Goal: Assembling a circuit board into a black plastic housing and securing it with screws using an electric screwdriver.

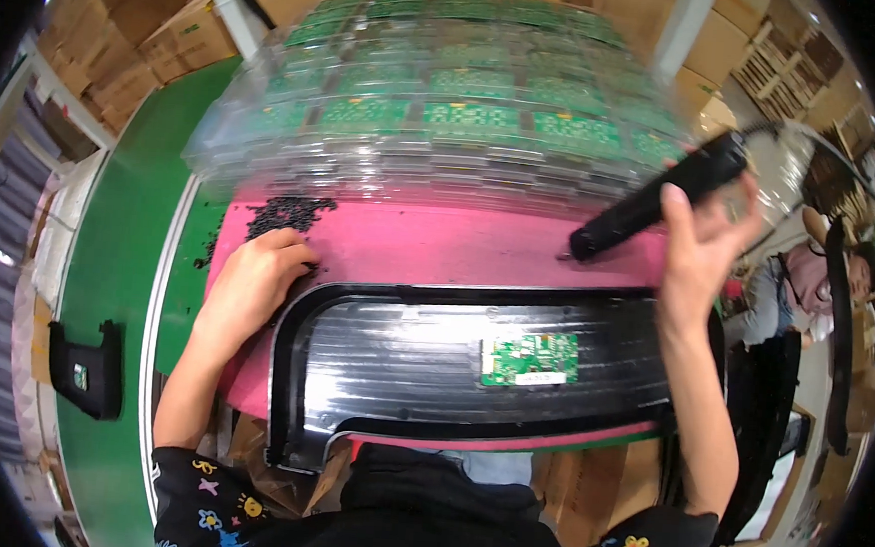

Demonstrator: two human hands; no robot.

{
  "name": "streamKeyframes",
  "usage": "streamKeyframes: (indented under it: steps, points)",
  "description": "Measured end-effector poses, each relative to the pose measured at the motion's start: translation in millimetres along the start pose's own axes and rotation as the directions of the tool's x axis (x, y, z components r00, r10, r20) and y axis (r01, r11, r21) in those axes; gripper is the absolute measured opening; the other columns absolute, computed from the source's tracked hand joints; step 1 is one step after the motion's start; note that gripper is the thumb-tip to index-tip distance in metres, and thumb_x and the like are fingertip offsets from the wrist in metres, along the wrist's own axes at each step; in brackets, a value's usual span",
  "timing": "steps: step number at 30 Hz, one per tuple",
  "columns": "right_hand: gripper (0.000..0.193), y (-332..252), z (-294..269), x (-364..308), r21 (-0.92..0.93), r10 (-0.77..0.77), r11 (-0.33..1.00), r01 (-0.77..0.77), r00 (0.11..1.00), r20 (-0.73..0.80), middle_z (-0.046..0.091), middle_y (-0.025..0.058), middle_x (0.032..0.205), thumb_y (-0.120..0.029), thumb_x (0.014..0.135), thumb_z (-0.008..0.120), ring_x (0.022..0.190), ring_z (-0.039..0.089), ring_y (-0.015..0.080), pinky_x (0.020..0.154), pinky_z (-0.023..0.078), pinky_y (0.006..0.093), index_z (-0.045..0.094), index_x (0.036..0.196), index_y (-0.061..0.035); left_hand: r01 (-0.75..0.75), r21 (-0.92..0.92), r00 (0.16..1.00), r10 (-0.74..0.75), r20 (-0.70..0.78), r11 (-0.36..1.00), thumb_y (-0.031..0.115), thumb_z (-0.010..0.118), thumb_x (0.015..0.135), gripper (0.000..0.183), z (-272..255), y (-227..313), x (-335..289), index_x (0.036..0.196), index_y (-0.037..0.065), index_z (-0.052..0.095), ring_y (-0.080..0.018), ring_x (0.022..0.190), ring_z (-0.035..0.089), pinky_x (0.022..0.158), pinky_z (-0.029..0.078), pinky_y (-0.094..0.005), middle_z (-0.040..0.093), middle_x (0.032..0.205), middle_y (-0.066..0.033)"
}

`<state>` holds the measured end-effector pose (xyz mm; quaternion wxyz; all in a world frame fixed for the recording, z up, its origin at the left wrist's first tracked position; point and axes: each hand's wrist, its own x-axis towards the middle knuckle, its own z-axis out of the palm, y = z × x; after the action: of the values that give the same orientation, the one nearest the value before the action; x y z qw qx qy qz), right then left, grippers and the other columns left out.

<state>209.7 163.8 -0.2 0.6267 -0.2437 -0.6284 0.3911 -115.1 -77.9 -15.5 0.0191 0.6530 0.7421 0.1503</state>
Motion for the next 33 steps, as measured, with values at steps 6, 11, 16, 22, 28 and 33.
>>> streamKeyframes:
  steps: [6,11,16,22,28,33]
  points:
    - [0.039,-10.2,19.6,5.3,0.318,0.442,0.815,-0.484,0.875,0.198,0.056,0.0063,0.093,-0.027,0.100,0.057,0.090,0.059,0.0206,0.090,0.052,0.0399,0.041,0.131,-0.0094,0.001,0.001,1.000,-0.001,0.013,1.000,0.000,0.067,0.077,0.014,-7.4,10.9,10.7,0.091,-0.001,0.068,-0.0381,0.082,0.064,0.072,0.051,-0.0450,0.065,0.089,-0.0161]
    - [0.035,-40.1,23.4,-11.7,0.563,0.334,0.771,-0.298,0.942,0.042,0.047,0.0019,0.068,-0.040,0.100,0.049,0.063,0.049,0.0157,0.069,0.044,0.0375,0.050,0.115,-0.0080,-0.092,-0.215,0.986,0.059,-0.153,0.972,-0.002,0.070,0.073,0.016,-18.4,42.2,30.7,0.089,-0.003,0.069,-0.0289,0.072,0.067,0.065,0.053,-0.0359,0.066,0.080,-0.0155]
    - [0.044,-85.8,35.3,-32.1,0.770,0.295,0.549,-0.325,0.937,0.186,0.037,-0.0059,0.060,-0.053,0.097,0.048,0.049,0.033,0.0074,0.057,0.035,0.0278,0.054,0.115,-0.0139,-0.314,-0.633,0.944,0.306,-0.126,0.708,-0.004,0.073,0.074,0.011,-28.3,112.8,58.2,0.085,-0.001,0.072,-0.0181,0.071,0.070,0.067,0.055,-0.0297,0.071,0.078,-0.0095]
    - [0.058,-102.6,26.6,-50.1,0.827,0.126,0.483,-0.289,0.957,0.261,0.045,-0.0022,0.060,-0.068,0.093,0.044,0.047,0.044,0.0115,0.058,0.042,0.0333,0.050,0.119,-0.0167,0.004,-0.896,0.882,0.421,0.213,0.444,-0.003,0.076,0.079,0.014,-27.9,128.5,72.2,0.092,-0.001,0.074,-0.0140,0.082,0.069,0.075,0.055,-0.0264,0.073,0.091,-0.0088]
    - [0.056,-105.9,12.3,-53.0,0.786,-0.093,0.576,-0.223,0.938,0.334,0.053,0.0004,0.064,-0.063,0.093,0.053,0.050,0.052,0.0144,0.057,0.045,0.0341,0.045,0.121,-0.0151,0.142,-0.963,0.875,0.427,0.231,0.230,-0.007,0.076,0.079,0.014,-17.9,128.1,69.3,0.093,-0.005,0.073,-0.0176,0.087,0.070,0.079,0.057,-0.0288,0.072,0.094,-0.0140]
    - [0.050,-106.8,16.4,-55.1,0.778,-0.165,0.612,-0.143,0.939,0.302,0.056,0.0011,0.062,-0.056,0.094,0.058,0.046,0.054,0.0151,0.051,0.045,0.0327,0.044,0.118,-0.0148,0.228,-0.969,0.905,0.345,0.246,0.093,-0.011,0.075,0.078,0.014,-11.9,129.1,64.2,0.090,-0.006,0.071,-0.0194,0.090,0.070,0.080,0.058,-0.0305,0.072,0.094,-0.0163]
